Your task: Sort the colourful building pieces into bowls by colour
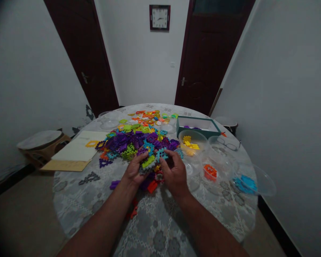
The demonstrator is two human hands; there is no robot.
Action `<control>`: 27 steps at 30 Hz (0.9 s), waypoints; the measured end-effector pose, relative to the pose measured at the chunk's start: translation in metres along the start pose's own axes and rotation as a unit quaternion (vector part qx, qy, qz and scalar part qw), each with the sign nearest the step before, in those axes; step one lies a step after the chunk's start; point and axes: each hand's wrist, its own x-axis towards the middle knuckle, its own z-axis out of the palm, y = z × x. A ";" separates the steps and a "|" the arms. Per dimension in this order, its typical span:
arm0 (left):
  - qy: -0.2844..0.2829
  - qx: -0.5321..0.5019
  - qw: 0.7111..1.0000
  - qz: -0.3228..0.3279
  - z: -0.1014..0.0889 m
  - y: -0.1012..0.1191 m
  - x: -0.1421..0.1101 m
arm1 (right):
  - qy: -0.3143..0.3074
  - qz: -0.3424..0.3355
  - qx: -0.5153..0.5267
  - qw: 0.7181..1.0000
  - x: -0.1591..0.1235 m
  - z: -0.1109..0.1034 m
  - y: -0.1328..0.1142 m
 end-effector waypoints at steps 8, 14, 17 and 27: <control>0.045 0.025 0.998 -0.032 0.011 0.011 -0.005 | 0.033 -0.023 0.002 0.999 0.012 -0.013 -0.016; 0.055 0.044 0.997 -0.018 0.017 0.017 -0.006 | 0.045 -0.016 0.042 0.998 0.016 -0.053 -0.024; 0.048 0.070 0.996 -0.012 0.019 0.015 -0.009 | 0.083 -0.006 0.022 0.996 0.009 -0.084 -0.025; -0.023 0.092 0.995 -0.020 0.005 0.000 -0.003 | 0.303 0.017 -0.379 0.874 0.014 -0.248 -0.014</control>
